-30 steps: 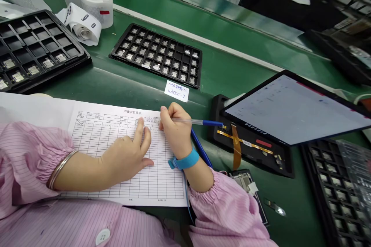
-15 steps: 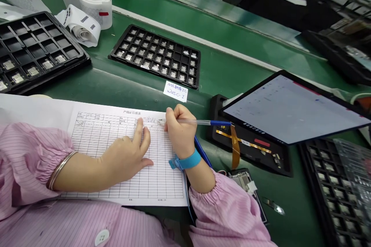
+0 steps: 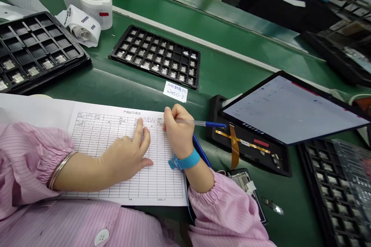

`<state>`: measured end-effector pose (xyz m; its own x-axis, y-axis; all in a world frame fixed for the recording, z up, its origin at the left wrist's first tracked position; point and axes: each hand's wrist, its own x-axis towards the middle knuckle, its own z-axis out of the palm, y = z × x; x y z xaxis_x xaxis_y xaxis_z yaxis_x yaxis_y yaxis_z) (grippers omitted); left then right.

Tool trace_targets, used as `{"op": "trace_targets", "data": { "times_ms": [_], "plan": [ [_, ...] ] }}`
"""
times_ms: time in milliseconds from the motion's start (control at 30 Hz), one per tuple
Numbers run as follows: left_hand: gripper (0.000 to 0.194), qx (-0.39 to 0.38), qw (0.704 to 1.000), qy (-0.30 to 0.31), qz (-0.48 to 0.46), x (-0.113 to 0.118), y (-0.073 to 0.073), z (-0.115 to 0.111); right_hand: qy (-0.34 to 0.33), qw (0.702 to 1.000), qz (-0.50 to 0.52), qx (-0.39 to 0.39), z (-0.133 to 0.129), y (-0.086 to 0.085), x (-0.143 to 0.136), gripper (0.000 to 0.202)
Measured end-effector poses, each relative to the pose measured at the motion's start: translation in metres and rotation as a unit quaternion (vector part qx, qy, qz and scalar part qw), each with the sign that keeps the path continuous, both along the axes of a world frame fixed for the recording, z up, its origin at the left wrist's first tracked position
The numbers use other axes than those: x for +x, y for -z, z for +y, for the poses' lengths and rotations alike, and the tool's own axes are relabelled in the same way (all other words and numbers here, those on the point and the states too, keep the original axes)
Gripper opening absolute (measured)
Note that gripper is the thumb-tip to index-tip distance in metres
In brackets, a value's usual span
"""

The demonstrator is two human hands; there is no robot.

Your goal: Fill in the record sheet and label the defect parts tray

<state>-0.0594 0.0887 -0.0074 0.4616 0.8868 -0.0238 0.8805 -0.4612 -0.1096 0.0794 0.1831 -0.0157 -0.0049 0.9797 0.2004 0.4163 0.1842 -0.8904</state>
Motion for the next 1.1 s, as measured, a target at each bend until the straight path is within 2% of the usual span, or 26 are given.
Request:
{"op": "trace_targets", "data": {
  "times_ms": [167, 267, 433, 533, 667, 800, 867, 967, 1033, 1100],
  "plan": [
    [0.079, 0.002, 1.000, 0.004, 0.001, -0.001, 0.000, 0.000, 0.021, 0.998, 0.061, -0.011, 0.001, 0.000, 0.001, 0.038],
    [0.077, 0.039, 0.999, 0.013, 0.012, -0.002, 0.002, -0.003, 0.032, 0.995, 0.097, -0.021, 0.004, 0.002, 0.002, 0.038],
    [0.053, 0.157, 0.985, 0.065, 0.039, 0.001, 0.008, -0.013, 0.019, 0.987, 0.154, -0.034, 0.010, 0.006, 0.002, 0.037],
    [0.038, 0.173, 0.979, 0.088, 0.065, 0.004, 0.006, -0.024, 0.021, 0.980, 0.194, -0.042, 0.013, 0.009, 0.001, 0.037],
    [0.040, 0.128, 0.970, 0.142, 0.146, 0.003, -0.008, -0.049, 0.034, 0.977, 0.204, -0.046, 0.019, 0.014, 0.001, 0.037],
    [0.040, 0.026, 0.956, 0.240, 0.166, -0.009, -0.033, -0.083, 0.032, 0.979, 0.199, -0.039, 0.023, 0.016, 0.002, 0.036],
    [0.033, -0.049, 0.953, 0.280, 0.107, -0.019, -0.047, -0.098, 0.027, 0.980, 0.193, -0.041, 0.022, 0.013, 0.002, 0.036],
    [0.022, -0.110, 0.950, 0.289, -0.036, -0.038, -0.061, -0.115, 0.018, 0.984, 0.169, -0.048, 0.016, 0.005, 0.001, 0.036],
    [0.014, -0.132, 0.952, 0.255, -0.104, -0.054, -0.061, -0.122, 0.026, 0.987, 0.153, -0.042, 0.013, -0.006, 0.000, 0.035],
    [0.021, -0.169, 0.954, 0.192, -0.157, -0.070, -0.055, -0.128, 0.043, 0.988, 0.147, -0.029, 0.010, -0.022, 0.000, 0.033]
  ]
}}
